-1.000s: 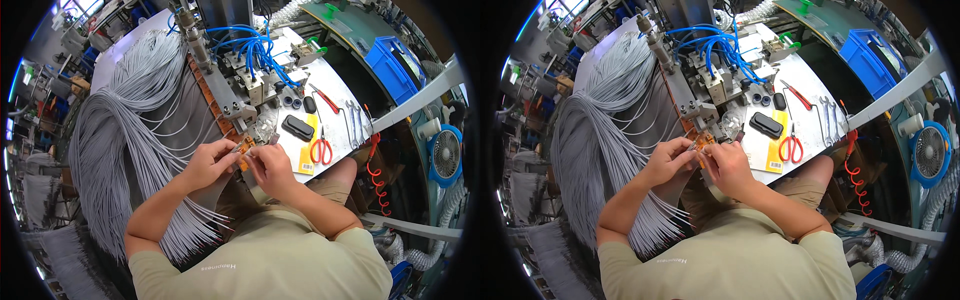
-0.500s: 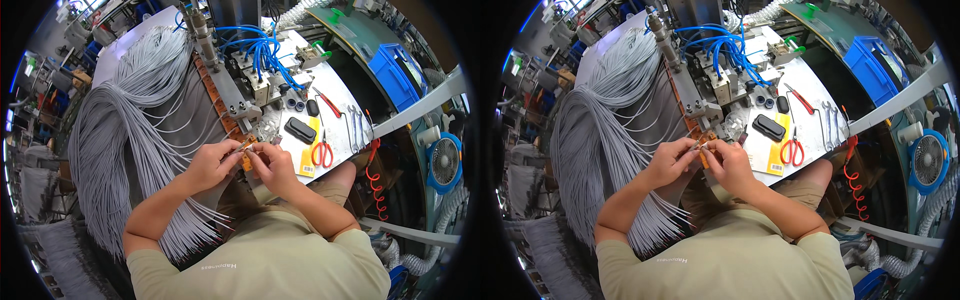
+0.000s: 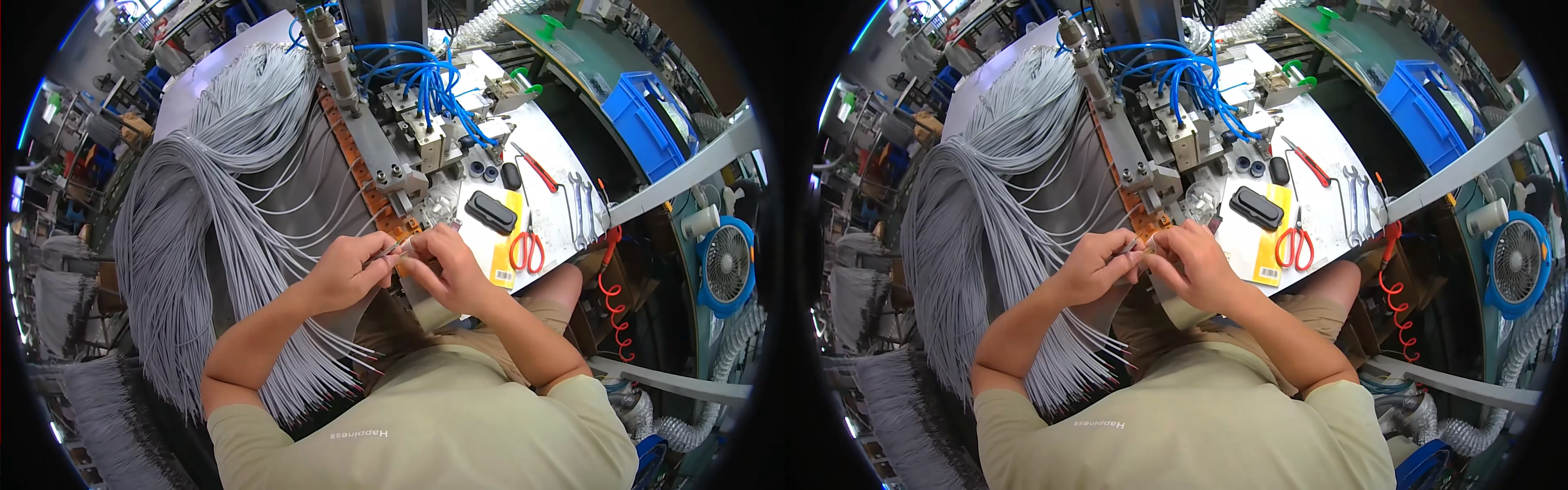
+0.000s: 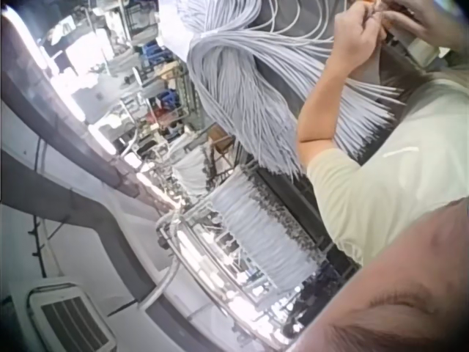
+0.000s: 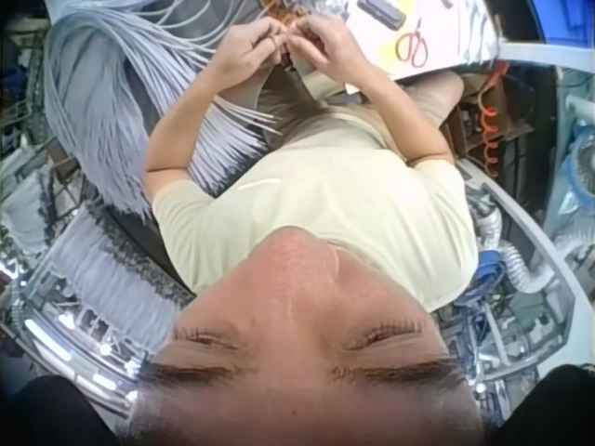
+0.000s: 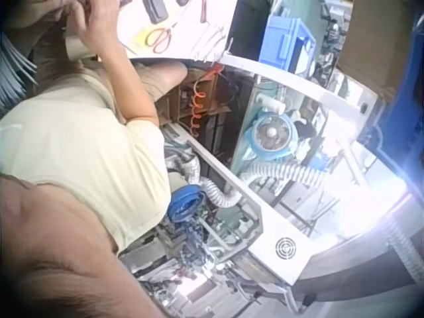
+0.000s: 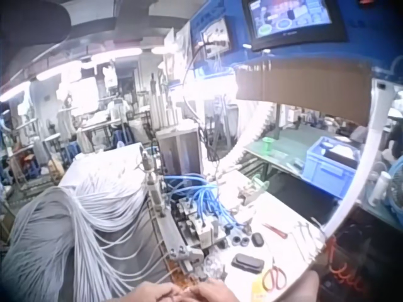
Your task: The person attaches small components onto the ends of wires from a bundle by hand and positions the wires into a machine fixture.
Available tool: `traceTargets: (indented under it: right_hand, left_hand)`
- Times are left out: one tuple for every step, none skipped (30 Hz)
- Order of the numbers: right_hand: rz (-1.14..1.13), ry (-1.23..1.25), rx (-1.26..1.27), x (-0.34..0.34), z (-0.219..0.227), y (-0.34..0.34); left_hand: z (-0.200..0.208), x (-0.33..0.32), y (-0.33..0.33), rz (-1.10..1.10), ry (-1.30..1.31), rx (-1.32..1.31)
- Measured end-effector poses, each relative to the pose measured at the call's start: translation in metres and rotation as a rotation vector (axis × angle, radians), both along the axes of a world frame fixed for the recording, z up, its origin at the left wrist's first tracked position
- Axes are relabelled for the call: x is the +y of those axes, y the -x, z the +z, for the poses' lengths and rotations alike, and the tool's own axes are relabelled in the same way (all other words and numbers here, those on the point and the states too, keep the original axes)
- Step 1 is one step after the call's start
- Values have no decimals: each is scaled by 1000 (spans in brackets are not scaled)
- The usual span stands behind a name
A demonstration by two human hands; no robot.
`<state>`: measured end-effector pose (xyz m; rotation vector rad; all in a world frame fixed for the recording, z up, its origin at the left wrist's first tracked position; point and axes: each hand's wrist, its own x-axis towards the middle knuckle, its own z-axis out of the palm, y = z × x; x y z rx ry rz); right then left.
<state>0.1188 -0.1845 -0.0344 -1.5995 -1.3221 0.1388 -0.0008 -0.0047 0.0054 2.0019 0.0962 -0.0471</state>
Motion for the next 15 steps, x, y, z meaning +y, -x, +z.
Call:
traceTargets:
  right_hand:
    - [6, -5, 47, 0, 3, 2]
    - [12, -11, 95, 0, 5, 4]
    - [9, -11, 95, 0, 4, 3]
    - [-33, 2, 50, 1, 3, 2]
    - [-76, 14, 4, 2, 2, 1]
    - [-118, 25, -41, 3, 1, 1]
    - [-119, 23, -41, 4, 0, 2]
    - [-117, 21, 7, 4, -1, 5]
    - [-115, 19, 55, 5, -3, 8]
    - [-113, 16, 103, 5, -4, 9]
    - [-111, 16, 102, 6, -4, 8]
    - [-133, -14, 1, 7, -4, 5]
    - [-154, -44, -99, 7, -4, 1]
    - [-174, -74, -198, 8, -5, -3]
    - [-180, -73, -199, 8, -10, -10]
  left_hand:
    - [1, 0, 0, -4, 11, 6]
    - [1, -1, 0, -8, 22, 13]
    - [1, -1, 0, -10, 22, 13]
    - [1, -3, 0, 15, 67, 7]
    - [1, -4, 0, 39, 112, 1]
    - [2, -4, 0, 64, 156, -6]
    - [2, -3, 0, 63, 154, -6]
    - [1, -2, 1, 39, 123, -9]
    - [0, -1, 1, 15, 92, -13]
    - [-1, 0, 2, -9, 60, -16]
    - [-3, 0, 2, -8, 60, -18]
    - [-6, 1, 1, 16, -110, -176]
    - [-9, 0, 0, 40, -282, -332]
    - [-10, -1, 0, 64, -453, -487]
    - [-1, -6, 0, 59, -452, -489]
